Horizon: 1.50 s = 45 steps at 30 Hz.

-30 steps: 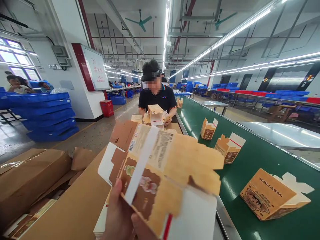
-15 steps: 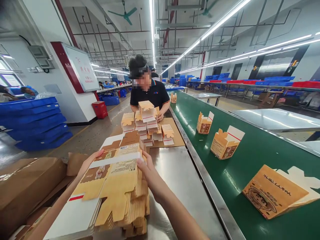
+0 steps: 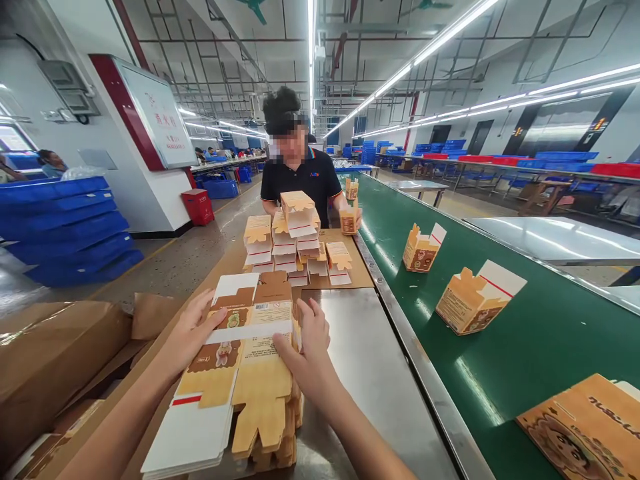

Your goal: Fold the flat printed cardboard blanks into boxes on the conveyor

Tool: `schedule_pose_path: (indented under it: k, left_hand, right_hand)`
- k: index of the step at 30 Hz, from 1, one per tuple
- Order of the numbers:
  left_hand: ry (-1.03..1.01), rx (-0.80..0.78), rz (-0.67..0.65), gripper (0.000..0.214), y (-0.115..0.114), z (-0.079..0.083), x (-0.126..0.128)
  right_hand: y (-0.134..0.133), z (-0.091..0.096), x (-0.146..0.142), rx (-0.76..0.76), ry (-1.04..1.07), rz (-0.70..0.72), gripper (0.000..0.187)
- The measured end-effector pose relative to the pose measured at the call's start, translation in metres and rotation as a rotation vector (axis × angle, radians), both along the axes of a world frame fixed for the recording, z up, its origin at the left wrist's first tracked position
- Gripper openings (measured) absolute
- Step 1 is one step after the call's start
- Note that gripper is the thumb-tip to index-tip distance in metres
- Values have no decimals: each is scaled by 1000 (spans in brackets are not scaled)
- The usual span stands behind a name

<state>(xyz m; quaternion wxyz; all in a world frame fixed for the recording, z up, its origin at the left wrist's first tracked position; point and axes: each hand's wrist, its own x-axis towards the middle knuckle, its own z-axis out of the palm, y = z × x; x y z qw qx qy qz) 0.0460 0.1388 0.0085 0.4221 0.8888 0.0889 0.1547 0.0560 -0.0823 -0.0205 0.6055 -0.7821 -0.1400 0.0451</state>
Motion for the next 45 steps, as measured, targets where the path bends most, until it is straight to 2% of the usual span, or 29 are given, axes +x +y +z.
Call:
schedule_pose_path:
  k: [2, 5, 8, 12, 14, 17, 20, 22, 24, 26, 30, 33, 37, 40, 43, 45]
  left_hand:
    - [-17, 165, -47, 55, -4, 10, -4]
    - [56, 285, -273, 37, -14, 26, -9]
    - [180, 289, -419, 26, -23, 37, -10]
    - [330, 154, -562, 26, -26, 42, -7]
    - [358, 49, -608, 30, -25, 39, -5]
    - [370, -127, -588, 32, -20, 31, -3]
    - [311, -231, -483, 34, -16, 27, -3]
    - [219, -230, -395, 34, -13, 28, -6]
    - [165, -161, -378, 36, -14, 30, -10]
    - [169, -19, -420, 35, -16, 29, -15]
    - [176, 281, -496, 70, -17, 28, -23]
    - [177, 424, -548, 66, -13, 30, -23]
    - [176, 536, -593, 65, -14, 33, -19]
    - [173, 571, -601, 63, -17, 34, -17]
    - [174, 579, -600, 61, -19, 32, -20]
    - [172, 576, -601, 59, -21, 30, -23]
  right_hand:
    - [-2, 16, 2, -226, -164, 87, 58]
    - [0, 44, 7, -538, -338, 270, 33]
    - [7, 61, 14, -623, -363, 331, 18]
    - [13, 62, 25, -616, -363, 411, 14]
    - [14, 54, 32, -535, -365, 445, 24]
    - [14, 39, 38, -326, -399, 477, 33]
    - [12, 24, 39, -45, -405, 447, 33]
    - [11, 16, 36, 151, -350, 393, 36]
    - [9, 10, 32, 322, -260, 330, 38]
    - [6, 7, 31, 474, -178, 261, 37]
    - [-11, 5, 39, 751, -82, 72, 31]
    - [-32, 7, 49, 890, -33, -26, 32]
    - [-54, 21, 59, 1015, -41, -80, 35]
    - [-67, 43, 63, 1078, -94, -92, 36]
    - [-81, 81, 62, 1137, -175, -108, 31]
    - [-94, 115, 59, 1184, -211, -99, 48]
